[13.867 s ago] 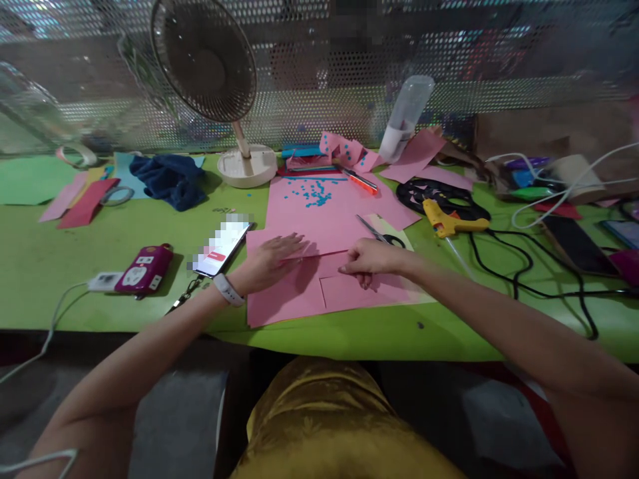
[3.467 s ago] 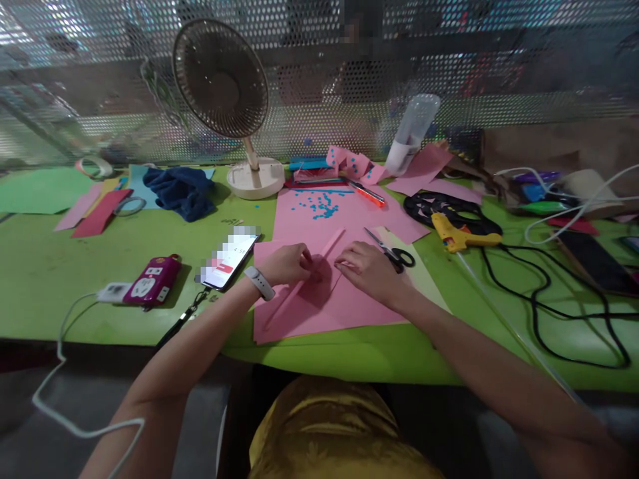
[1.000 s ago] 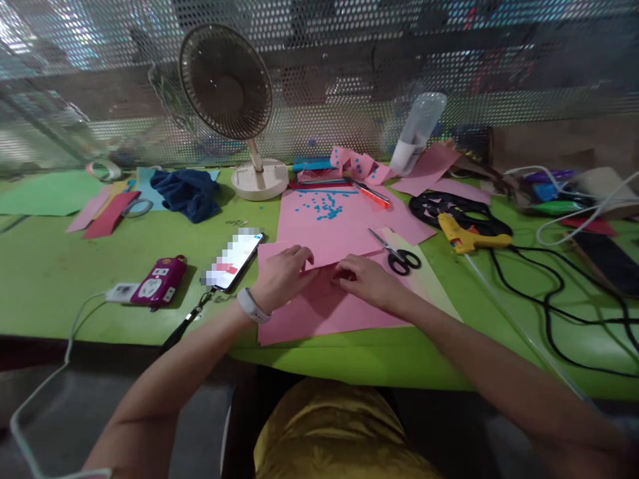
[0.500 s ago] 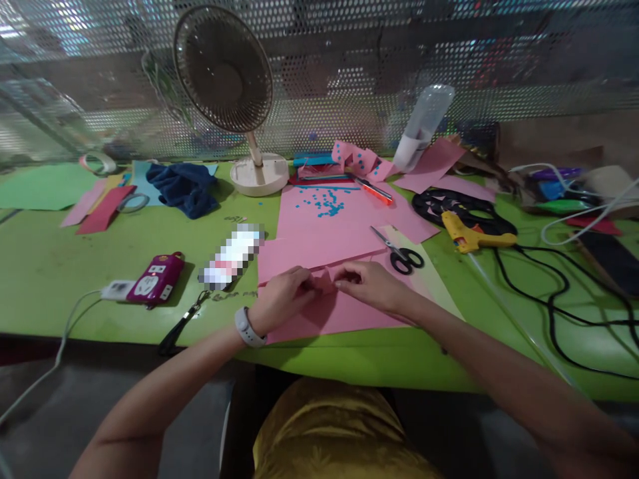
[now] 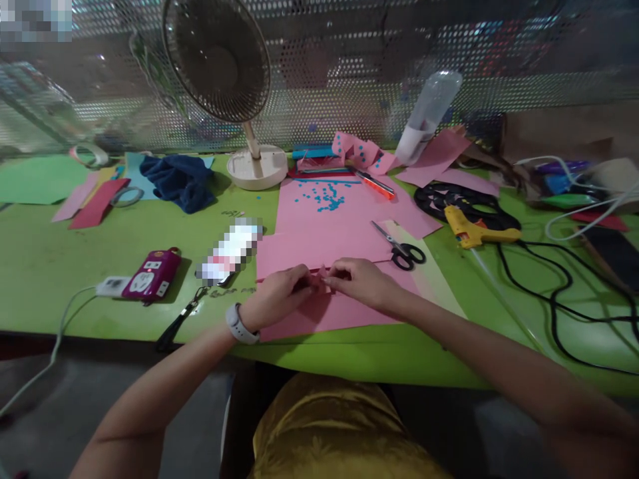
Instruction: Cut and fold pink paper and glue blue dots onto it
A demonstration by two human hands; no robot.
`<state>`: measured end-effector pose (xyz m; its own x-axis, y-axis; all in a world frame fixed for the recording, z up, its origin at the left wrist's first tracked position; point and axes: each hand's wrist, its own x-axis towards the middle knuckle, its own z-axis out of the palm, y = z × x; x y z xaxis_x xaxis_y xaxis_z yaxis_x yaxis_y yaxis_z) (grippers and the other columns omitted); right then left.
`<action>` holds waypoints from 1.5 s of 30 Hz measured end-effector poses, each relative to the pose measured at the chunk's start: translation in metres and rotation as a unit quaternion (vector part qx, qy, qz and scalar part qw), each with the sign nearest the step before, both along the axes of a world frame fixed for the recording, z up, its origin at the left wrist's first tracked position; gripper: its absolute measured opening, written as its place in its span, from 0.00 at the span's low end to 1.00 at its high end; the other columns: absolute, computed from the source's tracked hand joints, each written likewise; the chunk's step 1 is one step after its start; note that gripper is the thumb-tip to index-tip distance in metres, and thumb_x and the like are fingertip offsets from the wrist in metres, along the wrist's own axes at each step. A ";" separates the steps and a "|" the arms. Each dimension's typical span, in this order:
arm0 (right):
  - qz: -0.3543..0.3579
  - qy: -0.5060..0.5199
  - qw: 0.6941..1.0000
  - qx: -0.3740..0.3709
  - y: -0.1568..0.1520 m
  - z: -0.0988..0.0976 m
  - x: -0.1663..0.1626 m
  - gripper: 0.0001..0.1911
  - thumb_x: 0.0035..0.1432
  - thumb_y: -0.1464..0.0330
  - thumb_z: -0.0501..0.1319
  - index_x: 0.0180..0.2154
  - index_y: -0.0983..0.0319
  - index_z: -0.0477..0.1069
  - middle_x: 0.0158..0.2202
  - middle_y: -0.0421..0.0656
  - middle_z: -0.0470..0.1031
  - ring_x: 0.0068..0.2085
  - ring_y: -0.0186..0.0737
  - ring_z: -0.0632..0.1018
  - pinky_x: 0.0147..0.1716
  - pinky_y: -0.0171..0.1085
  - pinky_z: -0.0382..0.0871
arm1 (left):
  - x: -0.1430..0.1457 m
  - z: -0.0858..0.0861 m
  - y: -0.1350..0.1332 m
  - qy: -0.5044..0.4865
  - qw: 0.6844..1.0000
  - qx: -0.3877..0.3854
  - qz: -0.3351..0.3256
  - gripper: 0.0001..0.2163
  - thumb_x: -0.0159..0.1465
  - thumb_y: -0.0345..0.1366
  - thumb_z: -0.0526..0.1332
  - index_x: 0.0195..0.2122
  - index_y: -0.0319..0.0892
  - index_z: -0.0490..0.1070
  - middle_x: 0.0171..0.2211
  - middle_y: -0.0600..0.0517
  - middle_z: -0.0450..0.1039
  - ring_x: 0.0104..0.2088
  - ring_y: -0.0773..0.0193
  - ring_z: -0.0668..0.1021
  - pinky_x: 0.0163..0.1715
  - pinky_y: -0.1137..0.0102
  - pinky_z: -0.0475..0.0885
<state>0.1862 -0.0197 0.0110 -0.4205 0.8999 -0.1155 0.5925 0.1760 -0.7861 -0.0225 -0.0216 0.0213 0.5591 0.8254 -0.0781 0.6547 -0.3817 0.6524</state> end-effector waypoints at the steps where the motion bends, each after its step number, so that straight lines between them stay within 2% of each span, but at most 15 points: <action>1: -0.009 -0.020 1.000 0.015 -0.001 -0.001 -0.001 0.12 0.61 0.61 0.59 0.30 0.61 0.73 0.32 0.41 0.76 0.31 0.34 0.73 0.29 0.34 0.59 | 0.001 -0.001 -0.001 0.005 1.000 0.004 0.010 0.02 0.64 0.32 0.58 0.36 0.42 0.68 0.33 0.52 0.75 0.32 0.64 0.75 0.31 0.70 0.64; 3: -0.026 -0.055 0.997 0.043 -0.004 -0.002 -0.003 0.11 0.61 0.62 0.58 0.29 0.60 0.72 0.32 0.40 0.76 0.31 0.34 0.71 0.28 0.34 0.57 | 0.002 -0.002 -0.003 0.022 0.999 0.020 0.026 0.01 0.65 0.33 0.58 0.36 0.42 0.67 0.33 0.51 0.75 0.32 0.63 0.75 0.31 0.70 0.64; 6: -0.039 -0.069 0.996 0.048 -0.006 -0.003 -0.003 0.11 0.61 0.61 0.58 0.30 0.59 0.72 0.32 0.39 0.76 0.30 0.34 0.71 0.27 0.34 0.55 | 0.005 -0.005 -0.005 0.034 0.998 0.045 0.033 0.03 0.66 0.33 0.57 0.34 0.42 0.65 0.33 0.51 0.75 0.31 0.64 0.75 0.30 0.70 0.63; 9: -0.035 -0.078 0.995 0.051 -0.006 -0.004 -0.003 0.11 0.61 0.60 0.58 0.31 0.59 0.72 0.34 0.40 0.76 0.32 0.35 0.72 0.27 0.34 0.55 | 0.006 -0.007 -0.007 0.033 0.996 0.066 0.045 0.06 0.67 0.38 0.56 0.34 0.42 0.64 0.32 0.51 0.75 0.30 0.64 0.75 0.28 0.71 0.63; 12: -0.027 -0.093 0.993 0.061 -0.005 -0.005 -0.003 0.11 0.62 0.61 0.57 0.32 0.58 0.72 0.35 0.41 0.77 0.33 0.36 0.73 0.27 0.34 0.56 | 0.005 -0.008 -0.008 0.015 0.995 0.077 0.065 0.12 0.66 0.46 0.57 0.41 0.41 0.66 0.32 0.51 0.75 0.27 0.65 0.75 0.26 0.71 0.64; 14: -0.022 -0.099 0.993 0.067 -0.005 -0.005 -0.003 0.11 0.62 0.61 0.57 0.32 0.59 0.72 0.35 0.41 0.77 0.32 0.36 0.73 0.27 0.35 0.56 | 0.004 -0.008 -0.009 0.001 0.996 0.065 0.066 0.15 0.65 0.46 0.60 0.46 0.42 0.66 0.30 0.52 0.75 0.26 0.66 0.75 0.26 0.72 0.65; 17: -0.014 -0.100 0.992 0.071 -0.006 -0.003 -0.004 0.09 0.61 0.62 0.58 0.32 0.59 0.73 0.34 0.41 0.77 0.32 0.35 0.73 0.27 0.35 0.55 | 0.000 -0.008 -0.012 -0.007 0.997 0.065 0.044 0.11 0.65 0.40 0.60 0.46 0.43 0.69 0.33 0.52 0.76 0.29 0.67 0.76 0.28 0.72 0.68; 19: -0.011 -0.097 0.993 0.071 -0.007 -0.002 -0.004 0.08 0.60 0.64 0.58 0.30 0.59 0.72 0.34 0.40 0.77 0.31 0.35 0.73 0.26 0.34 0.55 | -0.003 -0.008 -0.014 0.002 0.994 0.109 0.014 0.08 0.64 0.36 0.60 0.45 0.45 0.72 0.38 0.50 0.75 0.35 0.64 0.77 0.33 0.70 0.71; 23: -0.008 -0.095 0.994 0.055 -0.005 0.000 -0.004 0.08 0.58 0.65 0.60 0.28 0.59 0.72 0.32 0.39 0.77 0.30 0.34 0.73 0.26 0.34 0.55 | -0.007 -0.011 -0.016 0.025 0.977 0.208 -0.050 0.10 0.65 0.33 0.59 0.47 0.44 0.73 0.44 0.46 0.75 0.44 0.57 0.76 0.42 0.63 0.74; 26: -0.008 -0.094 0.995 0.038 -0.002 0.001 -0.004 0.06 0.56 0.65 0.61 0.28 0.58 0.73 0.31 0.38 0.77 0.29 0.33 0.73 0.26 0.33 0.55 | -0.008 -0.014 -0.016 0.023 0.968 0.238 -0.076 0.11 0.66 0.31 0.57 0.47 0.42 0.74 0.47 0.45 0.75 0.45 0.57 0.77 0.44 0.61 0.74; 32: -0.010 -0.086 0.996 0.033 -0.002 0.004 -0.004 0.05 0.55 0.65 0.62 0.29 0.58 0.73 0.32 0.39 0.78 0.30 0.34 0.74 0.26 0.33 0.56 | -0.008 -0.016 -0.017 0.023 0.961 0.259 -0.099 0.11 0.68 0.32 0.54 0.46 0.41 0.74 0.46 0.47 0.77 0.45 0.58 0.78 0.45 0.61 0.75; 37: -0.026 -0.025 0.998 0.044 -0.003 -0.002 -0.001 0.09 0.59 0.64 0.60 0.38 0.59 0.76 0.36 0.42 0.79 0.33 0.36 0.76 0.31 0.34 0.64 | -0.008 -0.015 -0.017 0.043 0.951 0.286 -0.107 0.11 0.69 0.33 0.54 0.46 0.41 0.74 0.46 0.47 0.77 0.44 0.59 0.78 0.44 0.63 0.75; 42: -0.016 -0.013 0.996 0.084 -0.001 -0.008 0.002 0.14 0.63 0.67 0.55 0.46 0.61 0.76 0.48 0.47 0.78 0.46 0.42 0.77 0.46 0.39 0.67 | -0.006 -0.014 -0.017 0.095 0.936 0.320 -0.115 0.11 0.69 0.32 0.53 0.44 0.43 0.74 0.46 0.48 0.77 0.42 0.60 0.79 0.39 0.66 0.75; 45: -0.020 -0.006 0.997 0.073 0.000 -0.007 0.002 0.15 0.62 0.68 0.55 0.47 0.61 0.76 0.49 0.47 0.78 0.47 0.43 0.77 0.46 0.39 0.68 | -0.008 -0.015 -0.017 0.120 0.923 0.341 -0.130 0.12 0.68 0.30 0.53 0.48 0.43 0.73 0.50 0.47 0.75 0.44 0.59 0.78 0.39 0.66 0.76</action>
